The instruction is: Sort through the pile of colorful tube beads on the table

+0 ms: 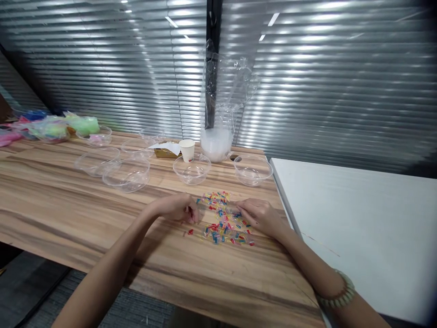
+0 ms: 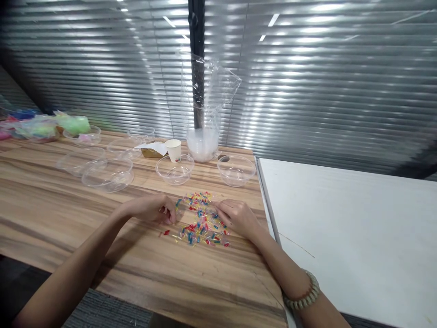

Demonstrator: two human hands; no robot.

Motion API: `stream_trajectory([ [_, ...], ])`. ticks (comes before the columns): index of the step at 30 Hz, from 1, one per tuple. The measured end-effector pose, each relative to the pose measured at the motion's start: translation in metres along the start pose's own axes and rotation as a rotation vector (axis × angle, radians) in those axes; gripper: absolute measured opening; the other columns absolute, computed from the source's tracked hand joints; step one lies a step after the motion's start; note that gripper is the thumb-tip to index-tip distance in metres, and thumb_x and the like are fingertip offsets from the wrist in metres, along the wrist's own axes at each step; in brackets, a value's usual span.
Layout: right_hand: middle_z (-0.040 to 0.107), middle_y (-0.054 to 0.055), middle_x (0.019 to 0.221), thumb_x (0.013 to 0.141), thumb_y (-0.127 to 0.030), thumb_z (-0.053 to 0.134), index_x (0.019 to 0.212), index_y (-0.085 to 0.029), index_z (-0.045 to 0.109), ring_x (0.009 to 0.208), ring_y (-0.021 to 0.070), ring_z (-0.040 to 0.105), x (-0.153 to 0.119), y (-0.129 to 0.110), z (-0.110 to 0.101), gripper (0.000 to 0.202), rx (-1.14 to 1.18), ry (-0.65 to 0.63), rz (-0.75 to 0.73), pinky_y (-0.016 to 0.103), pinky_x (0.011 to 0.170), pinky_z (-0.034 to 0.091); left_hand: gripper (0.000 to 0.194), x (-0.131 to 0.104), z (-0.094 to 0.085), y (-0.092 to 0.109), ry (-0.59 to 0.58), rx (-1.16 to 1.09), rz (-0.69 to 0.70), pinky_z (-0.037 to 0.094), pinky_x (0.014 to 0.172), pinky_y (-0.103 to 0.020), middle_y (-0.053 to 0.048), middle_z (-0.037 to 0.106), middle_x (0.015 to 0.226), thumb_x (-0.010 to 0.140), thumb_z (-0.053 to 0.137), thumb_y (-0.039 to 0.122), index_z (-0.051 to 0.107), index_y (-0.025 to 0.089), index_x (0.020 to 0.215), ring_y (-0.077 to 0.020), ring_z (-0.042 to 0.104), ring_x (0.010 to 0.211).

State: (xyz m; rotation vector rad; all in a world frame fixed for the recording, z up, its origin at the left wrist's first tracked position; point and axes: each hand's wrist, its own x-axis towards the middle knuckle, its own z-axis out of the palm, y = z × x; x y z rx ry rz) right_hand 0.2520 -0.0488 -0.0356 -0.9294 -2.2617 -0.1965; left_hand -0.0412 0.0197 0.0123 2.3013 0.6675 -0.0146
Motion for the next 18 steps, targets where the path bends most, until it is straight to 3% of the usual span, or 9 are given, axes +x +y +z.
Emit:
stream_trajectory([
  [5, 0.074, 0.009, 0.083, 0.094, -0.017, 0.043, 0.09, -0.017, 0.069, 0.07, 0.0175, 0.07, 0.0, 0.0, -0.001, 0.026, -0.006, -0.019, 0.021, 0.028, 0.062, 0.056, 0.028, 0.003, 0.006, 0.005, 0.001, 0.0, 0.046, 0.041, 0.053, -0.015, -0.001, 0.072, 0.072, 0.065, 0.057, -0.004, 0.073, 0.014, 0.078, -0.0094, 0.059, 0.059],
  [9, 0.074, 0.01, 0.086, 0.093, -0.016, 0.044, 0.093, -0.017, 0.069, 0.073, 0.0189, 0.07, -0.001, 0.001, -0.001, 0.025, 0.009, -0.033, 0.03, 0.029, 0.064, 0.057, 0.024, 0.006, 0.007, 0.013, 0.142, 0.109, 0.078, 0.039, 0.055, -0.015, 0.0, 0.069, 0.07, 0.071, 0.054, -0.002, 0.071, 0.013, 0.078, -0.0088, 0.057, 0.059],
  [14, 0.074, 0.009, 0.087, 0.092, -0.015, 0.045, 0.096, -0.018, 0.069, 0.074, 0.0179, 0.07, -0.003, 0.003, 0.0, 0.024, -0.005, -0.032, 0.039, 0.028, 0.065, 0.057, 0.022, 0.015, 0.016, 0.016, 0.349, 0.284, 0.075, 0.043, 0.069, -0.022, -0.006, 0.069, 0.085, 0.084, 0.05, 0.006, 0.07, 0.014, 0.088, -0.0141, 0.06, 0.074],
  [18, 0.074, 0.009, 0.085, 0.092, -0.015, 0.045, 0.095, -0.016, 0.068, 0.073, 0.0181, 0.07, -0.002, 0.002, -0.001, 0.023, -0.02, -0.029, 0.026, 0.028, 0.064, 0.056, 0.02, 0.019, 0.02, 0.015, 0.344, 0.198, 0.099, 0.045, 0.074, -0.024, -0.007, 0.07, 0.092, 0.085, 0.054, 0.009, 0.07, 0.015, 0.094, -0.0154, 0.062, 0.082],
])
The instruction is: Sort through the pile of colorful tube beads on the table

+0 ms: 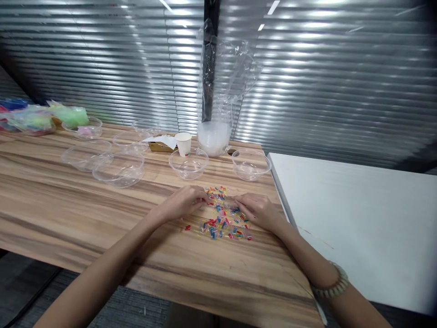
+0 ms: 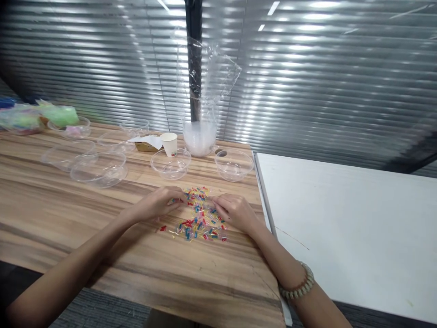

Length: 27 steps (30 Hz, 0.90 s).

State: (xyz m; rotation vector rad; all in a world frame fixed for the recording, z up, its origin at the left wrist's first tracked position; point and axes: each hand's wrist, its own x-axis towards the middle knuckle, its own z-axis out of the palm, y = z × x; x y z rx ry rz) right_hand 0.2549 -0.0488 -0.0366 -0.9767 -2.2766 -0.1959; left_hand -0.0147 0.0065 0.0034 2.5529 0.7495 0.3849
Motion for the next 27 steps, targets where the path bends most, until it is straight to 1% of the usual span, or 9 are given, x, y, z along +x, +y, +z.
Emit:
stream_trajectory([
  [2, 0.074, 0.009, 0.084, 0.093, -0.016, 0.045, 0.096, -0.016, 0.068, 0.072, 0.0178, 0.07, 0.001, -0.001, -0.001, 0.023, 0.002, 0.006, -0.007, 0.028, 0.064, 0.056, 0.015, -0.001, -0.003, 0.002, -0.076, -0.087, 0.003, 0.045, 0.07, -0.021, -0.006, 0.071, 0.088, 0.083, 0.057, 0.009, 0.07, 0.014, 0.089, -0.0138, 0.063, 0.077],
  [5, 0.074, 0.009, 0.085, 0.094, -0.017, 0.044, 0.097, -0.016, 0.068, 0.071, 0.0175, 0.069, 0.002, -0.002, -0.001, 0.024, 0.007, 0.004, -0.015, 0.029, 0.064, 0.056, 0.01, -0.005, -0.008, 0.007, -0.195, -0.163, 0.017, 0.042, 0.059, -0.017, -0.003, 0.07, 0.075, 0.077, 0.062, 0.006, 0.069, 0.012, 0.079, -0.0108, 0.06, 0.065],
  [8, 0.074, 0.009, 0.084, 0.095, -0.018, 0.043, 0.098, -0.015, 0.068, 0.07, 0.0177, 0.069, 0.002, -0.003, -0.001, 0.025, 0.013, 0.005, -0.022, 0.029, 0.063, 0.055, 0.009, -0.007, -0.009, 0.01, -0.217, -0.195, 0.019, 0.039, 0.053, -0.015, 0.0, 0.066, 0.066, 0.071, 0.065, 0.004, 0.067, 0.013, 0.074, -0.0082, 0.056, 0.057],
  [12, 0.074, 0.009, 0.083, 0.095, -0.018, 0.043, 0.098, -0.015, 0.069, 0.07, 0.0176, 0.069, 0.002, -0.003, 0.0, 0.026, 0.008, 0.007, -0.018, 0.028, 0.063, 0.055, 0.013, -0.007, -0.003, 0.007, -0.251, -0.189, -0.04, 0.035, 0.047, -0.015, 0.002, 0.061, 0.061, 0.065, 0.073, 0.006, 0.062, 0.012, 0.07, -0.0069, 0.052, 0.051],
  [16, 0.074, 0.008, 0.08, 0.094, -0.017, 0.043, 0.096, -0.016, 0.068, 0.069, 0.0169, 0.069, 0.003, -0.003, -0.001, 0.025, 0.008, 0.004, -0.018, 0.027, 0.062, 0.054, 0.029, -0.008, 0.004, 0.004, -0.3, -0.288, -0.088, 0.036, 0.046, -0.016, 0.003, 0.061, 0.062, 0.06, 0.084, 0.021, 0.062, 0.013, 0.077, -0.0089, 0.054, 0.053],
  [18, 0.073, 0.008, 0.078, 0.094, -0.017, 0.043, 0.095, -0.015, 0.068, 0.068, 0.0169, 0.068, 0.004, -0.003, -0.001, 0.025, 0.019, 0.002, -0.025, 0.027, 0.061, 0.054, 0.033, -0.008, 0.005, 0.005, -0.331, -0.329, -0.111, 0.037, 0.046, -0.017, 0.003, 0.061, 0.063, 0.06, 0.084, 0.027, 0.061, 0.013, 0.078, -0.01, 0.055, 0.054],
  [20, 0.073, 0.008, 0.078, 0.094, -0.017, 0.043, 0.094, -0.014, 0.068, 0.068, 0.017, 0.068, 0.005, -0.004, -0.002, 0.025, 0.028, 0.009, -0.032, 0.027, 0.061, 0.054, 0.034, -0.008, 0.004, 0.008, -0.34, -0.328, -0.103, 0.037, 0.048, -0.018, 0.002, 0.061, 0.064, 0.061, 0.084, 0.031, 0.061, 0.013, 0.078, -0.0107, 0.055, 0.056],
  [23, 0.074, 0.009, 0.08, 0.094, -0.016, 0.043, 0.095, -0.014, 0.068, 0.068, 0.0172, 0.068, 0.006, -0.005, -0.003, 0.025, 0.027, 0.022, -0.038, 0.027, 0.06, 0.054, 0.03, -0.008, 0.002, 0.013, -0.338, -0.289, -0.081, 0.037, 0.051, -0.02, 0.001, 0.062, 0.067, 0.063, 0.082, 0.03, 0.062, 0.013, 0.077, -0.0114, 0.054, 0.058],
  [27, 0.073, 0.009, 0.079, 0.094, -0.015, 0.043, 0.093, -0.013, 0.068, 0.068, 0.0169, 0.069, 0.006, -0.006, -0.004, 0.025, 0.027, 0.025, -0.045, 0.026, 0.06, 0.054, 0.024, -0.008, 0.001, 0.016, -0.346, -0.224, -0.103, 0.037, 0.056, -0.022, 0.002, 0.062, 0.066, 0.062, 0.082, 0.021, 0.064, 0.012, 0.076, -0.0115, 0.053, 0.058],
])
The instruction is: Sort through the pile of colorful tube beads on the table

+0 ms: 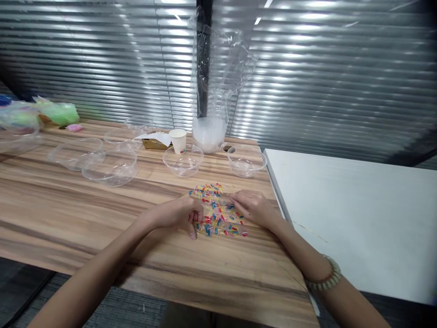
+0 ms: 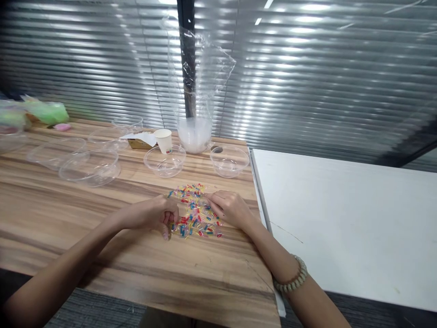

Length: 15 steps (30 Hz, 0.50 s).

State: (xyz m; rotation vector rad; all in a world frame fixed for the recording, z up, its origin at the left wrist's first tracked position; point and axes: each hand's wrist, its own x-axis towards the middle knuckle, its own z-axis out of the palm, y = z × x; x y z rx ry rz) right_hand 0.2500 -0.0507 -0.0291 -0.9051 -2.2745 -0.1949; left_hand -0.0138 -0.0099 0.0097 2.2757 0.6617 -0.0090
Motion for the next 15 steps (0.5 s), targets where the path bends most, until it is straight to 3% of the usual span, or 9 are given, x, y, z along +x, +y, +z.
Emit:
stream_trajectory([
  [7, 0.073, 0.009, 0.079, 0.095, -0.016, 0.043, 0.089, -0.014, 0.068, 0.069, 0.0166, 0.069, 0.001, -0.001, -0.001, 0.026, -0.02, -0.004, -0.003, 0.025, 0.06, 0.054, 0.019, -0.004, 0.007, -0.007, 0.022, -0.001, 0.043, 0.038, 0.057, -0.02, 0.002, 0.063, 0.07, 0.066, 0.08, 0.018, 0.067, 0.014, 0.078, -0.0105, 0.055, 0.06],
  [15, 0.074, 0.008, 0.08, 0.095, -0.016, 0.043, 0.09, -0.015, 0.068, 0.069, 0.0165, 0.069, 0.001, -0.001, -0.002, 0.026, -0.03, -0.007, 0.005, 0.026, 0.061, 0.054, 0.016, 0.006, 0.017, 0.011, 0.051, 0.03, 0.025, 0.036, 0.052, -0.018, 0.002, 0.062, 0.065, 0.065, 0.08, 0.014, 0.067, 0.013, 0.074, -0.0092, 0.054, 0.057],
])
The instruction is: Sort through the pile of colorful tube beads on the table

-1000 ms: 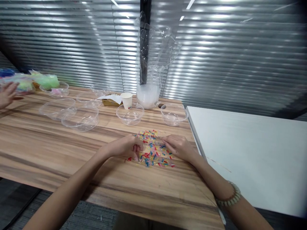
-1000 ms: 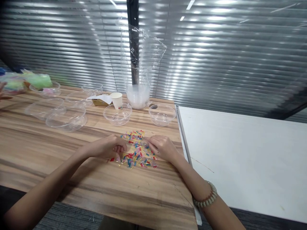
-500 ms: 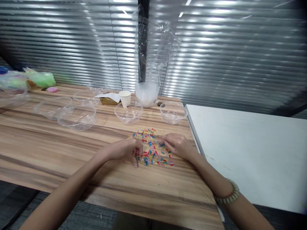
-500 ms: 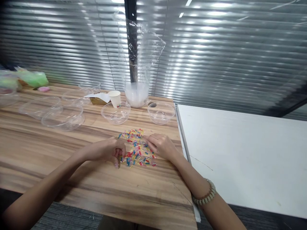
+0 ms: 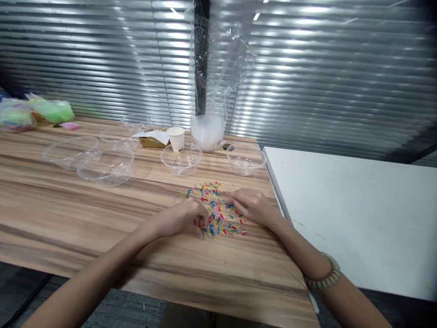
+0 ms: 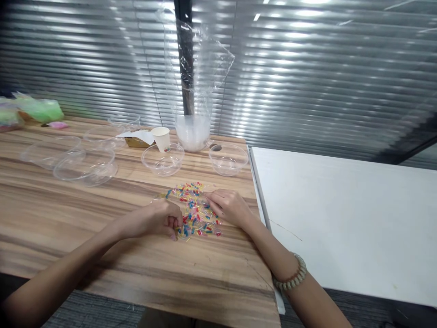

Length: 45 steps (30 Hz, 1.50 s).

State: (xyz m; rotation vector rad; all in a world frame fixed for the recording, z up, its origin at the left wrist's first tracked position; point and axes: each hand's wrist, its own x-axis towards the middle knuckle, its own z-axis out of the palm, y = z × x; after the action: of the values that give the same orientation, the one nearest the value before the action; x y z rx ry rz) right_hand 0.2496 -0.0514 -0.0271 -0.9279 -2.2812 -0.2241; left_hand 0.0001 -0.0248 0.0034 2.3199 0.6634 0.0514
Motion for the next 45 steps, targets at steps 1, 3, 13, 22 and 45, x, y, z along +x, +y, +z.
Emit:
stream_trajectory([
  [1, 0.074, 0.008, 0.08, 0.094, -0.016, 0.043, 0.091, -0.015, 0.068, 0.069, 0.0166, 0.069, 0.0, 0.0, 0.0, 0.026, 0.002, -0.001, 0.002, 0.026, 0.061, 0.054, 0.016, 0.001, 0.002, 0.002, 0.01, -0.019, 0.005, 0.037, 0.053, -0.018, 0.002, 0.063, 0.067, 0.066, 0.08, 0.014, 0.067, 0.013, 0.076, -0.0094, 0.055, 0.058],
  [3, 0.074, 0.008, 0.079, 0.094, -0.016, 0.043, 0.092, -0.015, 0.068, 0.069, 0.017, 0.069, -0.001, 0.001, 0.001, 0.025, 0.003, -0.005, 0.005, 0.026, 0.061, 0.054, 0.019, 0.002, 0.005, 0.003, 0.042, -0.07, 0.032, 0.039, 0.056, -0.018, 0.001, 0.064, 0.07, 0.067, 0.079, 0.016, 0.066, 0.012, 0.081, -0.0098, 0.056, 0.061],
  [13, 0.074, 0.009, 0.084, 0.094, -0.017, 0.044, 0.094, -0.016, 0.068, 0.072, 0.0179, 0.069, -0.004, 0.003, 0.001, 0.024, 0.007, -0.035, 0.023, 0.028, 0.064, 0.055, 0.023, -0.004, -0.021, -0.016, 0.182, 0.092, 0.077, 0.037, 0.061, -0.019, 0.0, 0.063, 0.073, 0.071, 0.053, -0.006, 0.064, 0.013, 0.076, -0.0102, 0.053, 0.066],
  [22, 0.073, 0.009, 0.082, 0.094, -0.016, 0.044, 0.095, -0.015, 0.068, 0.07, 0.0182, 0.069, -0.004, 0.003, 0.001, 0.024, 0.014, -0.038, 0.023, 0.028, 0.062, 0.054, 0.027, 0.001, -0.01, -0.011, 0.131, 0.091, 0.053, 0.039, 0.062, -0.019, 0.0, 0.066, 0.075, 0.072, 0.048, -0.007, 0.065, 0.014, 0.078, -0.0109, 0.057, 0.068],
  [45, 0.074, 0.009, 0.083, 0.093, -0.016, 0.045, 0.094, -0.016, 0.069, 0.071, 0.0179, 0.069, -0.005, 0.004, 0.001, 0.024, -0.018, -0.054, 0.03, 0.028, 0.063, 0.054, 0.023, -0.002, -0.012, -0.014, 0.074, 0.037, 0.087, 0.04, 0.065, -0.019, 0.0, 0.067, 0.075, 0.075, 0.052, -0.004, 0.066, 0.014, 0.077, -0.0109, 0.057, 0.07],
])
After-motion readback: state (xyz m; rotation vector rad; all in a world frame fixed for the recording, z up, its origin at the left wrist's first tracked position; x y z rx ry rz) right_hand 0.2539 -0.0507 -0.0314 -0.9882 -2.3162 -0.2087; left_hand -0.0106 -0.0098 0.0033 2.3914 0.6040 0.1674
